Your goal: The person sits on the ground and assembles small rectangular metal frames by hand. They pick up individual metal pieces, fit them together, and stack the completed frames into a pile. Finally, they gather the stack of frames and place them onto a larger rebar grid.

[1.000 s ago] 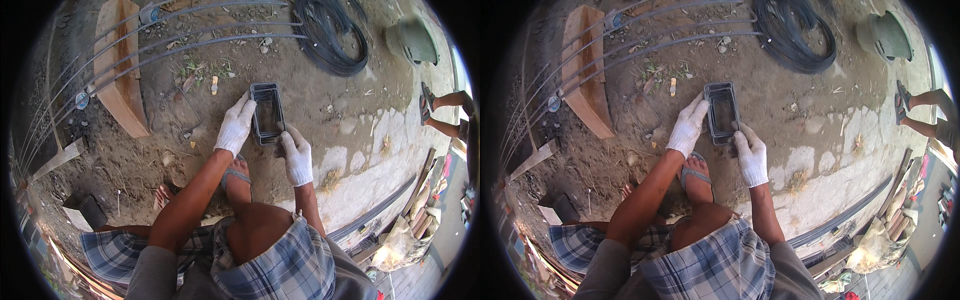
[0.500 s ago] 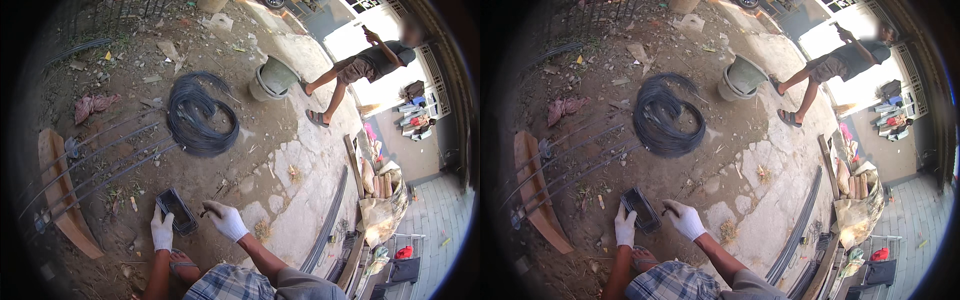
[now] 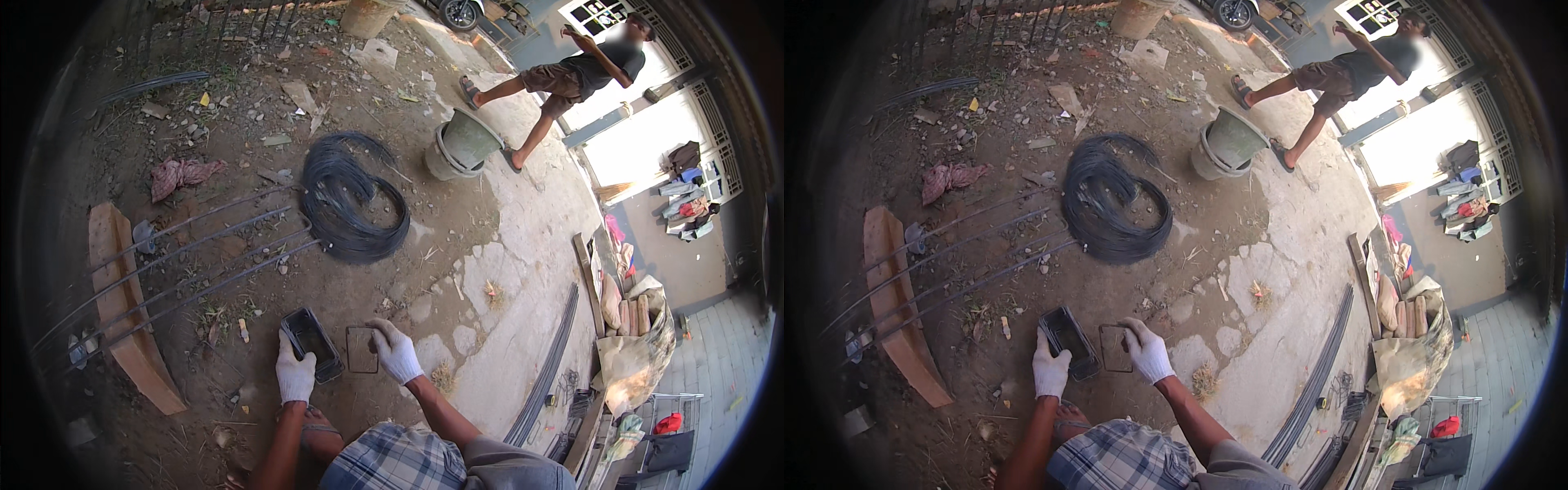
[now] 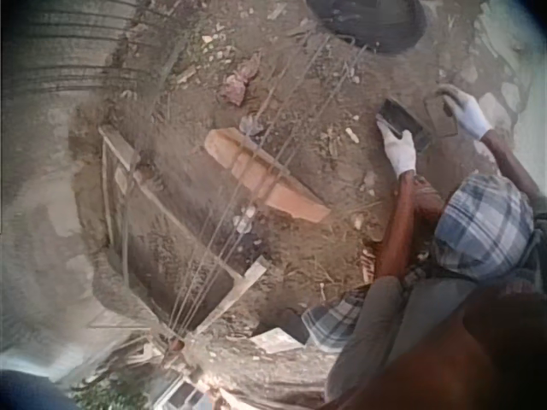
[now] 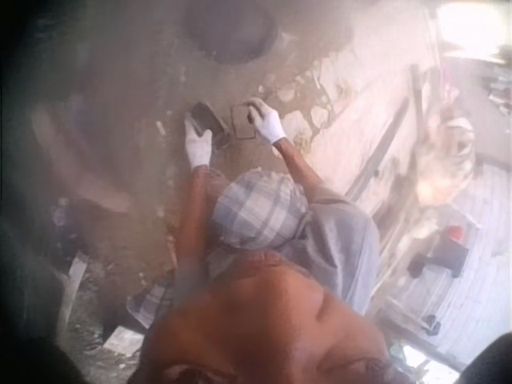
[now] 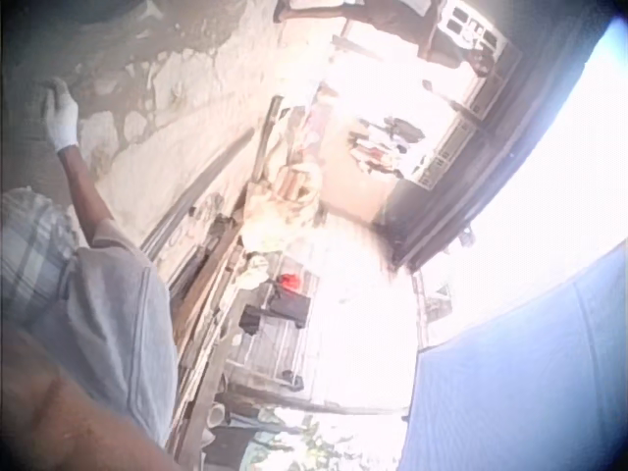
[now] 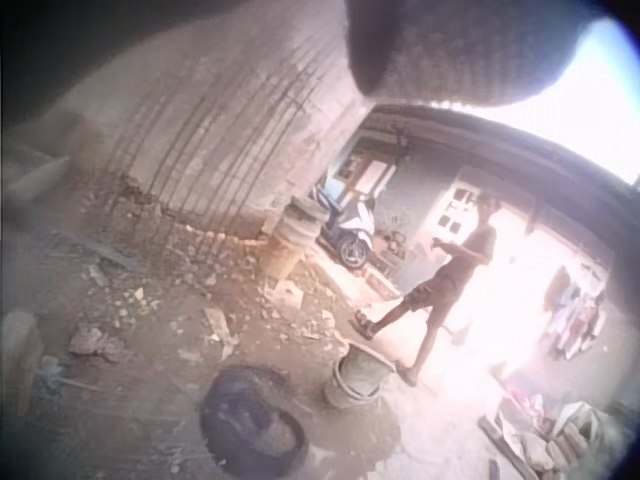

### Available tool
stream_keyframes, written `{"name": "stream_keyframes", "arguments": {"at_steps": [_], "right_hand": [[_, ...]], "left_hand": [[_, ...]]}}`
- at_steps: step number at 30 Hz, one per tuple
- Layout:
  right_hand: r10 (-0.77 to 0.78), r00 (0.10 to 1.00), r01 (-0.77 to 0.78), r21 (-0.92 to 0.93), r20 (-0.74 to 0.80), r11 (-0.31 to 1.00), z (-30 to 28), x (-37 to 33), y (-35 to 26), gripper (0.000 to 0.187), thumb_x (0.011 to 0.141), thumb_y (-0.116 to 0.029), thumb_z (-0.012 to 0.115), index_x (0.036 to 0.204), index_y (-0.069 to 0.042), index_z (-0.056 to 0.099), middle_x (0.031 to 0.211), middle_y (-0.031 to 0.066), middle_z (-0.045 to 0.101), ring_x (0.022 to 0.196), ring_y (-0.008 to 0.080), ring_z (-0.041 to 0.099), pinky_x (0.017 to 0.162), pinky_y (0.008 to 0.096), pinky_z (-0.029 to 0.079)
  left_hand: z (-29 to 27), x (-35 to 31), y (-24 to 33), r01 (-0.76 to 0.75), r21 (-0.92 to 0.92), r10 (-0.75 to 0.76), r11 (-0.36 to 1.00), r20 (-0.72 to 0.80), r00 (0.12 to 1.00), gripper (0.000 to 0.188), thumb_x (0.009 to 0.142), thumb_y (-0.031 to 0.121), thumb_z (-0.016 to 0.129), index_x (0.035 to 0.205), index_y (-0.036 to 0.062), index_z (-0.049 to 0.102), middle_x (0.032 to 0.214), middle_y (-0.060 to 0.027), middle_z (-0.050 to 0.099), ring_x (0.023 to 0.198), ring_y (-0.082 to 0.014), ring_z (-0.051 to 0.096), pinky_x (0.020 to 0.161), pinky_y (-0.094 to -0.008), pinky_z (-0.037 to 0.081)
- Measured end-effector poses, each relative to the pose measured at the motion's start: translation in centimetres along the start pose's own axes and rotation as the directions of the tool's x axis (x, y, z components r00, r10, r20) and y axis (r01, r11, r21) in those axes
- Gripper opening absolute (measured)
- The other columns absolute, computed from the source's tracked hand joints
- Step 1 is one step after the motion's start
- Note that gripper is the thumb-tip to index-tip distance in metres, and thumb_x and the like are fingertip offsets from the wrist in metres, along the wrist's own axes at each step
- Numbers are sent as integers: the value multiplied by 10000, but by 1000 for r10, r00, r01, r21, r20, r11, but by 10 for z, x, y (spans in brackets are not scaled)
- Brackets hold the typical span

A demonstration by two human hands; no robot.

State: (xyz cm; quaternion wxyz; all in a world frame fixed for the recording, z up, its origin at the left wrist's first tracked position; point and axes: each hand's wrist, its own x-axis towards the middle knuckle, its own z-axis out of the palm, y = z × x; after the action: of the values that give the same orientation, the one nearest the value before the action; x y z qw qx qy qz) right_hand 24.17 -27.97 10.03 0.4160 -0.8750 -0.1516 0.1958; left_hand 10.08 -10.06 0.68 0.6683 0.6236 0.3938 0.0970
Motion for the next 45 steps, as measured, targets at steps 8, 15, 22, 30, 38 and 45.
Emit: {"name": "stream_keyframes", "arguments": {"at_steps": [8,15,22,30,38,45], "right_hand": [[36,999,-30,-238,20,971,3,15,116,209,1095,-149,604,1241,-68,729,919,189,748,879,296,758,797,402,581],[111,989,-146,-667,-94,730,34,-21,83,788,912,-442,842,1548,-86,543,1468,279,615,1264,458,653,1045,523,558],[250,965,-236,-695,-84,679,50,-51,81,985,797,-444,904,1605,-89,466,1503,281,562,1323,497,596,1073,565,540],[367,911,-394,-661,-188,639,59,-30,57,1120,712,-331,869,1665,-79,338,1433,348,560,1272,509,614,1059,572,543],[333,929,-347,-697,-163,627,44,-36,71,1141,706,-376,858,1667,-59,330,1404,371,588,1257,523,630,1089,547,533],[273,962,-238,-573,-25,785,22,-34,92,1072,768,-287,836,1672,-45,312,1434,330,599,1257,451,671,1033,518,581]], "left_hand": [[5,0,-6,32,176,-39,984,41,998,848,933,120,658,1679,-59,297,1574,-322,547,1442,-393,577,1182,-399,464],[-8,-2,1,35,143,-43,989,53,998,752,1031,132,644,1666,-77,300,1570,-352,532,1463,-448,543,1192,-424,459],[-2,-5,3,40,85,-46,996,63,997,745,1046,138,634,1671,-80,291,1571,-357,529,1463,-452,541,1188,-410,460],[1,-6,-7,-84,99,82,992,25,996,727,1058,126,619,1684,-53,295,1605,-335,509,1491,-435,520,1204,-413,448],[-2,-8,0,-10,22,9,1000,69,998,717,1052,111,623,1688,-24,319,1631,-295,505,1494,-417,525,1205,-404,442],[-5,-7,-8,-21,19,20,1000,47,999,696,1052,120,616,1681,-14,349,1607,-294,533,1472,-410,552,1192,-394,449]]}}
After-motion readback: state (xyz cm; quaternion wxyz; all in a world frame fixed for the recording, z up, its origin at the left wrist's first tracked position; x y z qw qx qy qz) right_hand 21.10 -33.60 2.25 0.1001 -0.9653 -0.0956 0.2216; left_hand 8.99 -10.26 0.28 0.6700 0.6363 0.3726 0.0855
